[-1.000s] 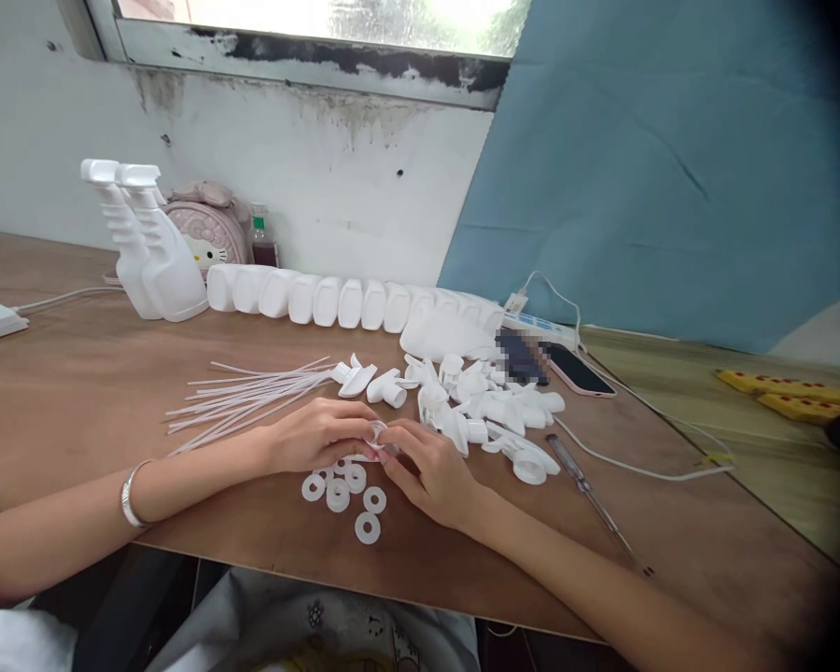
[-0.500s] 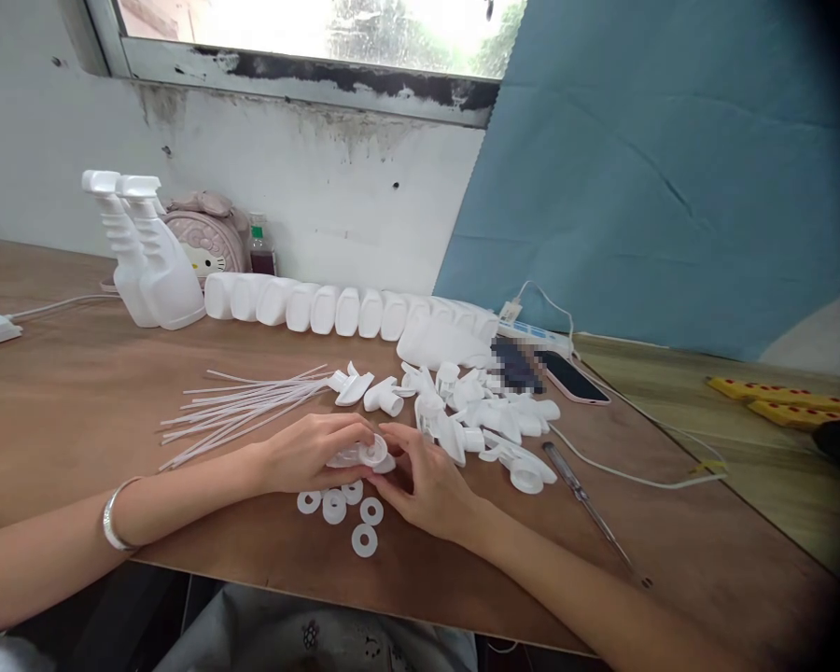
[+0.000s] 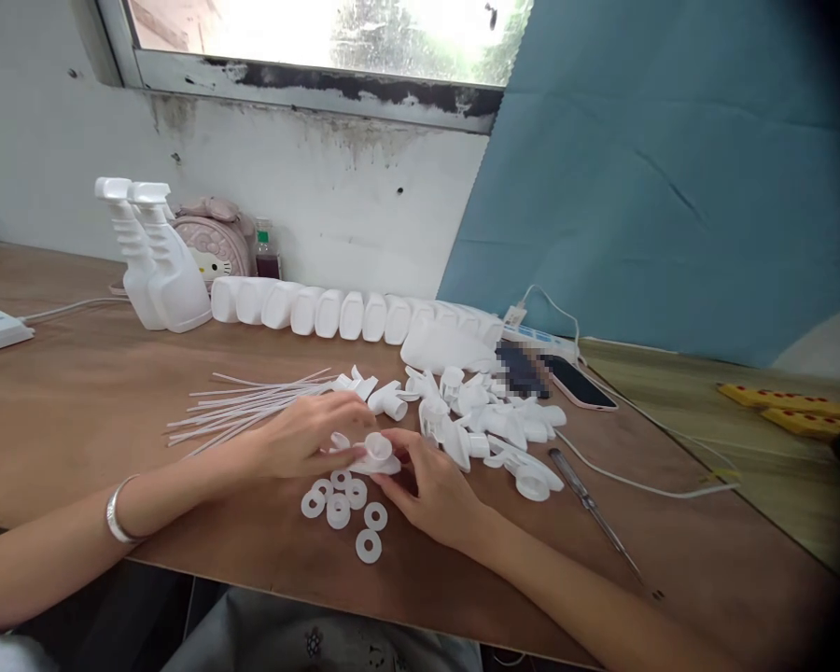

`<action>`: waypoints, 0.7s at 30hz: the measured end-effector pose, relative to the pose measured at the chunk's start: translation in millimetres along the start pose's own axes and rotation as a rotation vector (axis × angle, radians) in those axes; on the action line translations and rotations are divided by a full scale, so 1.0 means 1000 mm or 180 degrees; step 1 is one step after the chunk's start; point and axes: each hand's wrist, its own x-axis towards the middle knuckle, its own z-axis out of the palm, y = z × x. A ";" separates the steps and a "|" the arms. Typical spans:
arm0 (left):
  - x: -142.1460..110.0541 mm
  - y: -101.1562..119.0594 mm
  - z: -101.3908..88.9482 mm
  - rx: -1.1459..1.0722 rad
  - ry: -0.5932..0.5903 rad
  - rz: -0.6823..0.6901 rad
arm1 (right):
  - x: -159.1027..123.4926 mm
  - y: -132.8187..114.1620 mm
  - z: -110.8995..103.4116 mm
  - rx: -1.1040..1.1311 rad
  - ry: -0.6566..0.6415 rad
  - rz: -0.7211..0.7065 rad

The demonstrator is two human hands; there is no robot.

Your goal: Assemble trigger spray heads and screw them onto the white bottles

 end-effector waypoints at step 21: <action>-0.006 -0.025 -0.054 0.1539 -0.2302 -0.2249 | 0.000 0.001 0.000 -0.0339 -0.0005 0.0190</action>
